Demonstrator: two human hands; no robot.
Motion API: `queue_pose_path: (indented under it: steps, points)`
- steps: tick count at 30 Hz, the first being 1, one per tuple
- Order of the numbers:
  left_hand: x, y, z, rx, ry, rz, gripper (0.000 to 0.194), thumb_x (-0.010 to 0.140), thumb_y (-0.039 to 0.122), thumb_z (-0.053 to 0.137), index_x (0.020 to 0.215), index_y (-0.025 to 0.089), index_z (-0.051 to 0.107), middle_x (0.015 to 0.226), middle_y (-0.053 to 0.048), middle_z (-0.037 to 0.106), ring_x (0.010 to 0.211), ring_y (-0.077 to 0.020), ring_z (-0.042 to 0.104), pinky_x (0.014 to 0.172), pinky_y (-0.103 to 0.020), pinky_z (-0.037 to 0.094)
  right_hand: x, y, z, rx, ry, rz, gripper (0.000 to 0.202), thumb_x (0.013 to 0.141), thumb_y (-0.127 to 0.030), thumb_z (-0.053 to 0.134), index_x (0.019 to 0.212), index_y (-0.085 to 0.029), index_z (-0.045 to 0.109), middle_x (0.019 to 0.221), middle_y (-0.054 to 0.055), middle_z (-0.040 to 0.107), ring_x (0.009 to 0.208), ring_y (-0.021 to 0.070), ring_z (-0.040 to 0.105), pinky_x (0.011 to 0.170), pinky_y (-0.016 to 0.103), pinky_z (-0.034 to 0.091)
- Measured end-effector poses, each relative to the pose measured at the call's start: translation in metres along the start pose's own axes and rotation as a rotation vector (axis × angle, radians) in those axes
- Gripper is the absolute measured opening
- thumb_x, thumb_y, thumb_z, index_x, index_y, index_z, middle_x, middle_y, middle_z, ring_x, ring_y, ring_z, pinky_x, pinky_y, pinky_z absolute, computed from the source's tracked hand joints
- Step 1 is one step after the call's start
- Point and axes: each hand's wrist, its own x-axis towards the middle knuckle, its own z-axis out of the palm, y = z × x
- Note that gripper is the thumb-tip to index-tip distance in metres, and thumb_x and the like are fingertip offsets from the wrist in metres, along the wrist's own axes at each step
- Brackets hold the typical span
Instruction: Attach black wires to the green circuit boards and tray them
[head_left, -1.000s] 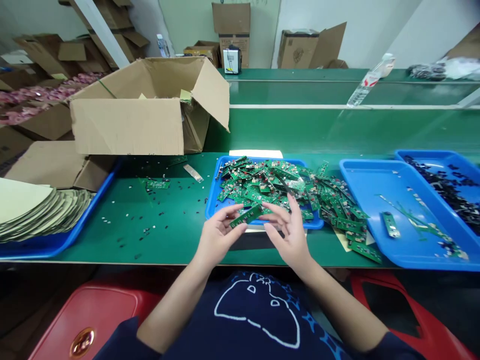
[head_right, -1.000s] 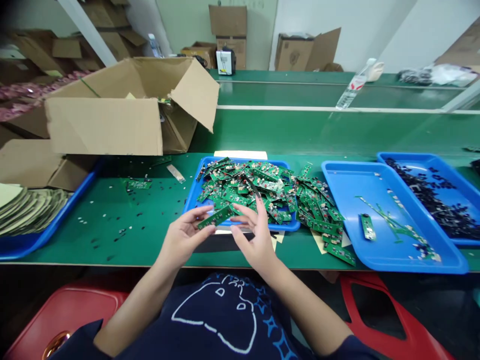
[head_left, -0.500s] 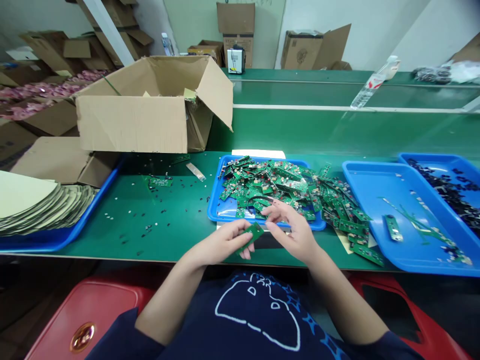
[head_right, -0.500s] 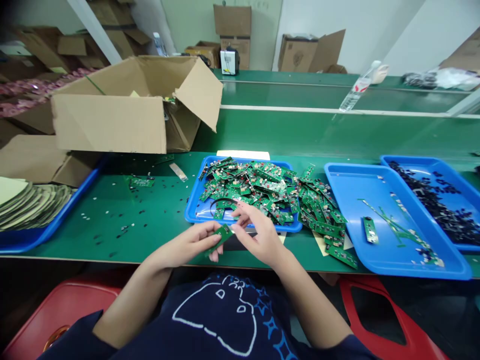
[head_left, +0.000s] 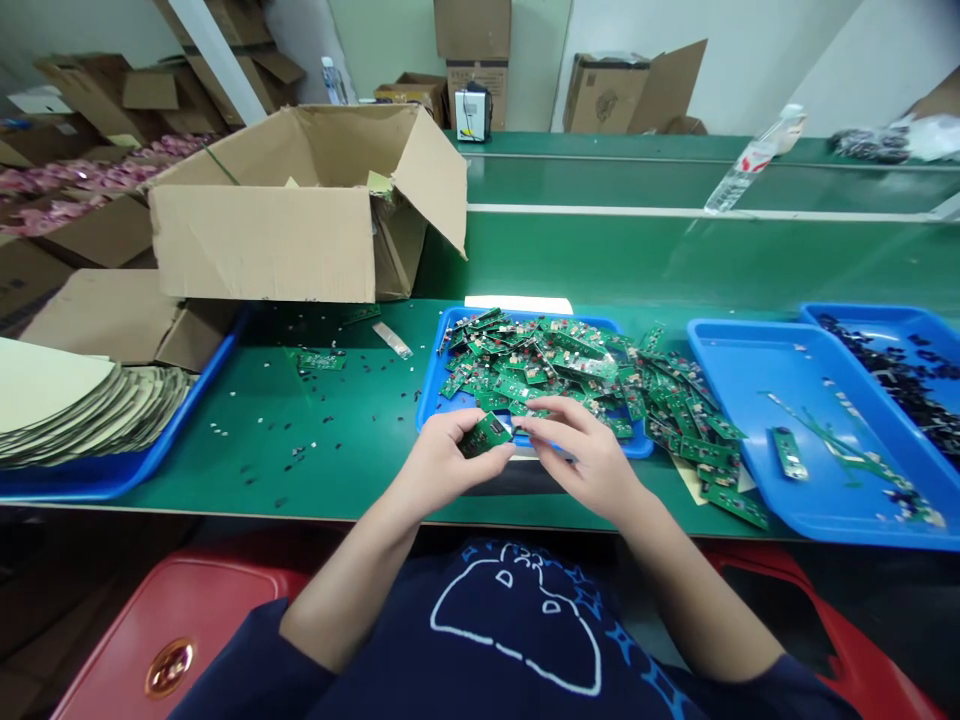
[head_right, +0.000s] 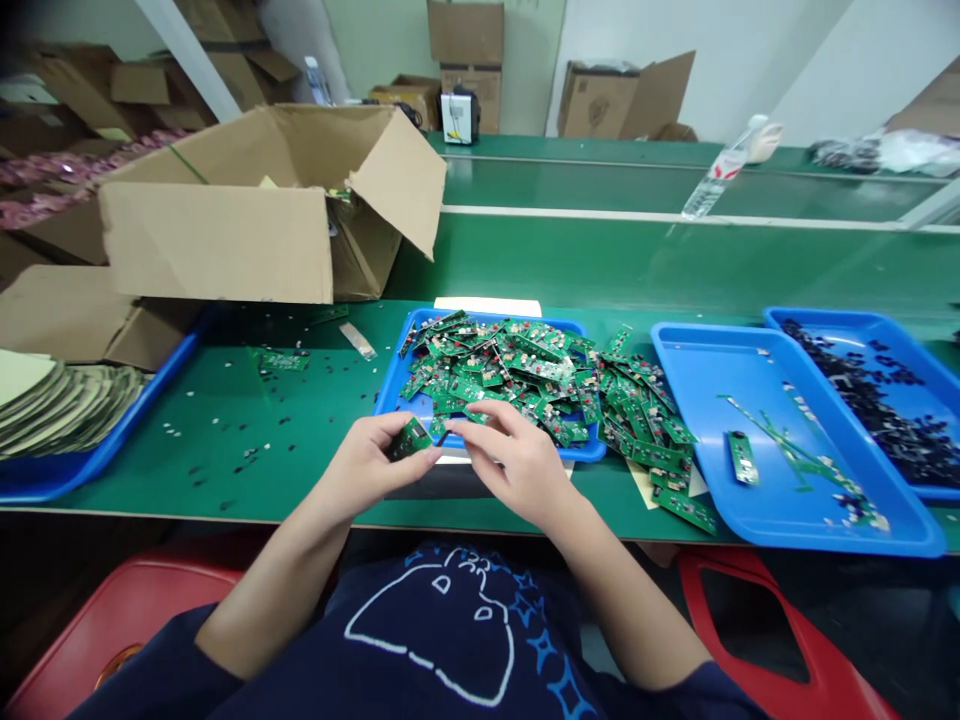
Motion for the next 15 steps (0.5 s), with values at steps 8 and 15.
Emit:
queue_pose_path:
  steps: [8, 15]
  points:
    - [-0.005, -0.008, 0.011, -0.221, 0.084, -0.132, 0.022, 0.07, 0.035, 0.066, 0.065, 0.015, 0.058, 0.05, 0.004, 0.05, 0.044, -0.0078, 0.046, 0.043, -0.019, 0.038, -0.007, -0.009, 0.018, 0.482, 0.174, 0.257, 0.014, 0.084, -0.03, 0.055, 0.092, -0.02, 0.061, 0.092, 0.008, 0.064, 0.081, 0.0192, 0.064, 0.071, 0.034, 0.056]
    - [-0.006, -0.012, 0.016, -0.357, -0.042, -0.228, 0.027, 0.07, 0.04, 0.067, 0.078, 0.015, 0.062, 0.056, 0.003, 0.054, 0.048, -0.0081, 0.05, 0.047, -0.02, 0.043, -0.001, -0.016, 0.039, 0.649, 0.419, 0.382, 0.012, 0.082, -0.03, 0.056, 0.077, -0.02, 0.054, 0.077, 0.004, 0.059, 0.073, 0.0156, 0.06, 0.066, 0.029, 0.054]
